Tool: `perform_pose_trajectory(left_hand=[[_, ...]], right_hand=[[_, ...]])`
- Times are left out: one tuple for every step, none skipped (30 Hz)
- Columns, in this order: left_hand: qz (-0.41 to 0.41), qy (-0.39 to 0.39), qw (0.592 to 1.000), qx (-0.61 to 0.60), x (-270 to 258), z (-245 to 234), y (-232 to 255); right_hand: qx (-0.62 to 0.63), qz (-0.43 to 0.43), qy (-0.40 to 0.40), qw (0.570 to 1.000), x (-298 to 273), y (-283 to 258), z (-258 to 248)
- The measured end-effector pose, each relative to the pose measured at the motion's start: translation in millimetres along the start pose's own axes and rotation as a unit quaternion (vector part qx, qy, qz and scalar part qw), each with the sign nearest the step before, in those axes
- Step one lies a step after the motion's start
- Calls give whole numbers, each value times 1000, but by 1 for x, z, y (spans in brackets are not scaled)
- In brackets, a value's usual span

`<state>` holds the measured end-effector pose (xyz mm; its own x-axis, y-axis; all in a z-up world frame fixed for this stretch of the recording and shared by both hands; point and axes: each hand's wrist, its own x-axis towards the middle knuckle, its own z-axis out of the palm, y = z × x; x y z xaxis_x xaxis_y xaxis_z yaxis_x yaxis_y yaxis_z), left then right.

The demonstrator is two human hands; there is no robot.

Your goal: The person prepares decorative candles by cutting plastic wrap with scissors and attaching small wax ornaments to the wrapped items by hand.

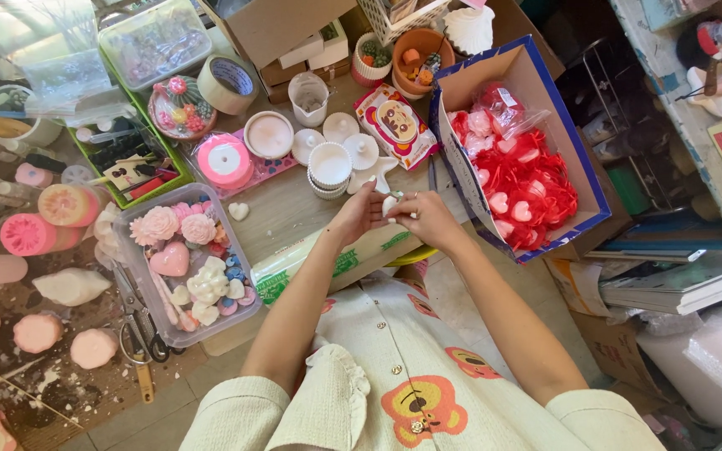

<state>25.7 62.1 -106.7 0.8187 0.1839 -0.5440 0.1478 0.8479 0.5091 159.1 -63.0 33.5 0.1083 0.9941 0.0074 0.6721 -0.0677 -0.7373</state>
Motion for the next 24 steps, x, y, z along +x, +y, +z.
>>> perform_pose_trajectory(left_hand=[[0, 0, 1000, 0, 1, -2, -3], [2, -6, 1000, 27, 3, -4, -2], [3, -12, 998, 53, 5, -7, -2], [4, -12, 998, 53, 4, -7, -1], [6, -11, 997, 77, 4, -8, 0], [8, -9, 995, 100, 3, -10, 1], [9, -8, 995, 100, 3, -12, 3], [4, 3, 994, 105, 3, -13, 3], [0, 15, 994, 109, 3, -15, 3], [-1, 15, 994, 109, 2, -15, 3], [-8, 20, 994, 109, 1, -14, 3], [-14, 24, 994, 110, 1, -14, 4], [-14, 25, 994, 109, 1, -15, 2], [-12, 16, 994, 110, 1, -15, 1], [-10, 8, 994, 112, 2, -16, 0], [-10, 7, 994, 112, -5, -11, 2], [9, -2, 989, 147, -11, -6, 5], [29, -11, 983, 183, -17, -2, 8], [30, -11, 982, 184, -17, -1, 6], [59, -14, 974, 218, -18, -1, 3], [88, -17, 963, 252, -18, -1, 0], [89, -17, 963, 252, -14, -2, -3], [114, -7, 957, 265, -11, -3, -7], [139, 4, 951, 278, -7, -4, -12]], right_hand=[[0, 0, 0, 1000, 2, 2, 1], [-5, 3, 2, 1000, 7, 3, 2], [-11, 5, 4, 1000, 13, 5, 2], [-11, 5, 4, 1000, 15, 6, 2], [-1, 36, -7, 999, 18, 7, 1], [9, 66, -19, 998, 21, 8, 1], [9, 66, -19, 998, 24, 10, 2], [33, 91, -16, 995, 26, 12, 2], [56, 117, -13, 991, 28, 14, 3], [56, 117, -13, 991, 29, 16, 4], [69, 128, -14, 989, 31, 18, 5], [81, 139, -14, 987, 33, 19, 6], [81, 138, -15, 987, 34, 22, 7], [95, 153, -17, 983, 35, 24, 7], [109, 168, -20, 980, 37, 27, 8], [108, 168, -19, 980, 38, 28, 9], [107, 175, -21, 978, 39, 29, 9], [107, 182, -22, 977, 41, 30, 9], [107, 181, -22, 977, 41, 32, 9], [116, 176, -25, 977, 40, 33, 9], [125, 171, -29, 977, 40, 35, 10], [125, 170, -29, 977, 39, 33, 9], [114, 163, -29, 980, 38, 30, 8], [103, 156, -30, 982, 36, 28, 8]])
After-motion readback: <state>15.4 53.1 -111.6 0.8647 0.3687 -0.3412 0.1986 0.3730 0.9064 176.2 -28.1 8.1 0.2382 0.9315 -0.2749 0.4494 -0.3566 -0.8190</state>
